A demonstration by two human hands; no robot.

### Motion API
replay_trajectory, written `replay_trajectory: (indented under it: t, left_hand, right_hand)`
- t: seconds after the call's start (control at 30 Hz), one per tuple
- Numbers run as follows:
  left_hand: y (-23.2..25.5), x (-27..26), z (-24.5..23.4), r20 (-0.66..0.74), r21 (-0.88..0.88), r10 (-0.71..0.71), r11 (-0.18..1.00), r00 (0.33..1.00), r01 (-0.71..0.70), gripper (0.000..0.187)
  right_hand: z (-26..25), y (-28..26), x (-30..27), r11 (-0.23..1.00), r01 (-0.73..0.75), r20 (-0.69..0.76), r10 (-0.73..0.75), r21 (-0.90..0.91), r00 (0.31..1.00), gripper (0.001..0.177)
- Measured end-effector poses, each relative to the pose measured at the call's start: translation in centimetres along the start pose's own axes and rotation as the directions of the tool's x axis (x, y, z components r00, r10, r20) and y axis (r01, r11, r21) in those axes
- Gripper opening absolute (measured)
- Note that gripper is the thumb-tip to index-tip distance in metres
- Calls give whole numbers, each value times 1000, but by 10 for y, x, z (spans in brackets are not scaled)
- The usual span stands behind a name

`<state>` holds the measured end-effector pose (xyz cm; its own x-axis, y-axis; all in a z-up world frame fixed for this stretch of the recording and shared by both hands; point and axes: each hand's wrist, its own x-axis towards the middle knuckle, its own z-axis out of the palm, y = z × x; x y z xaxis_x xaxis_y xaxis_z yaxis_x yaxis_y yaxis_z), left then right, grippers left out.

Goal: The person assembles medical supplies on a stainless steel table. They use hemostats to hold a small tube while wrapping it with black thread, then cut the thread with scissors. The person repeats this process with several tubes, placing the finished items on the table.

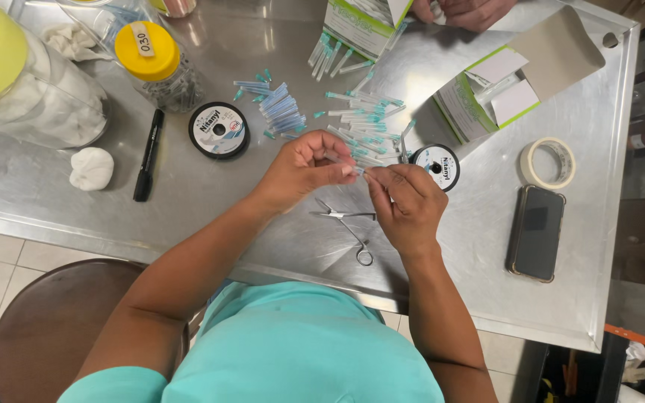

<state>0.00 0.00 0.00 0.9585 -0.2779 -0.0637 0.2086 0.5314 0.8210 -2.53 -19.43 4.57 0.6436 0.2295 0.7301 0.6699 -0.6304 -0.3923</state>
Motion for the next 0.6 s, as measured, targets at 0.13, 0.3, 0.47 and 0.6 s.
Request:
replay_trajectory:
  t: [0.13,0.3,0.47,0.6]
  left_hand:
    - [-1,0,-3,31,80,61,995,998,-63,28]
    - [-6,-1,-3,57,79,80,993,995,-84,25]
    - [-9,-2,-7,102,102,86,990,991,-96,26]
    - [-3,-4,-3,100,101,90,990,991,-100,24]
  right_hand:
    - [-2,1,-1,997,-28,8,28,69,1000,5]
    - [-2,-1,-5,979,-87,19,85,186,996,14]
    - [0,0,-11,968,-126,74,112,218,991,23]
    - [3,1,-13,950,-152,75,136,273,988,38]
